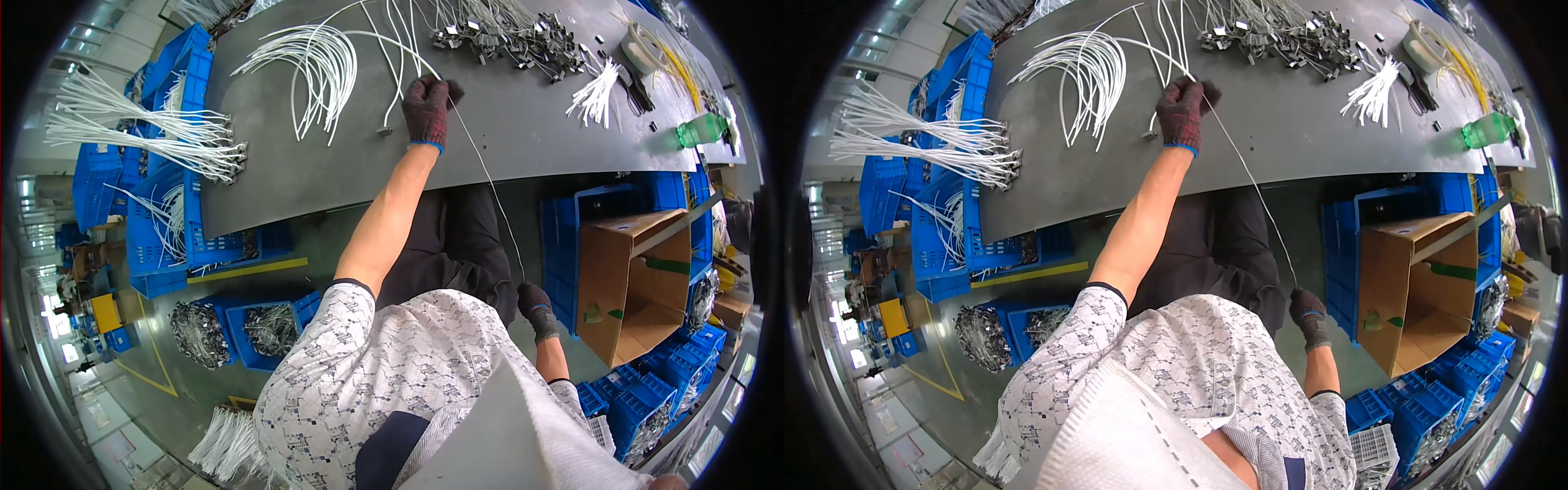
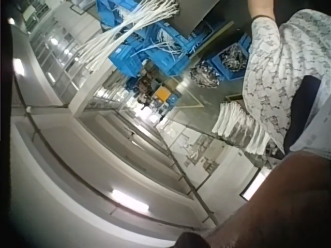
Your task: The person is manually bundling multiple white wires by threading them through metal clips on a workbench.
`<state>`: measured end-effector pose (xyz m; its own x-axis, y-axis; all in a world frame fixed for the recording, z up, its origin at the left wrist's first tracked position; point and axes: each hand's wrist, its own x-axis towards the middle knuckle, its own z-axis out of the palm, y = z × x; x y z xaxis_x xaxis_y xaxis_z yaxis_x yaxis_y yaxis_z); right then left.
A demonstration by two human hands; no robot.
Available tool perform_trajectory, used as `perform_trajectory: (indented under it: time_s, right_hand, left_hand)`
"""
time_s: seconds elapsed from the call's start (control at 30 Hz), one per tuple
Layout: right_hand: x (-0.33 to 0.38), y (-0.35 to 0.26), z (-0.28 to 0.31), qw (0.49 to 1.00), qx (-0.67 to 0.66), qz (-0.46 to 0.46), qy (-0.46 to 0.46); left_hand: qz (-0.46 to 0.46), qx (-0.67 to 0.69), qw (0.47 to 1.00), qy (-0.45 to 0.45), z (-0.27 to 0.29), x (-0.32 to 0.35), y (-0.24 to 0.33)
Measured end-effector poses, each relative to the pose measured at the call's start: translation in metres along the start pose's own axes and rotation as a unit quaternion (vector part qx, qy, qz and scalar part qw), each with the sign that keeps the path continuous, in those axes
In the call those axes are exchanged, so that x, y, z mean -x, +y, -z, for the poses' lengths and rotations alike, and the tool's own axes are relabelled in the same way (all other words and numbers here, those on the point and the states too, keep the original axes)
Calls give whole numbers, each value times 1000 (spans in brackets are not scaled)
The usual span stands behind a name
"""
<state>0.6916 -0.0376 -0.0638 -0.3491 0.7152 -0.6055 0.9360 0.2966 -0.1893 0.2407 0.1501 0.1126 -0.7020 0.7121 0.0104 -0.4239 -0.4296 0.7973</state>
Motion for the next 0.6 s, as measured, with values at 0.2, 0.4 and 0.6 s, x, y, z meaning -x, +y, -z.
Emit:
perform_trajectory:
  time_s: [0.2, 0.4, 0.6]
  right_hand:
    - [9, 9, -13, 999, 10, 22, -22]
    - [-17, -60, 90, 955, -206, 139, 162]
    - [-58, -166, 187, 773, -518, 168, 326]
  left_hand:
    - [227, -238, 896, -297, 32, 59, -35]
    - [184, -232, 932, -209, 23, 70, -31]
    - [192, -319, 868, -328, 11, 114, -17]
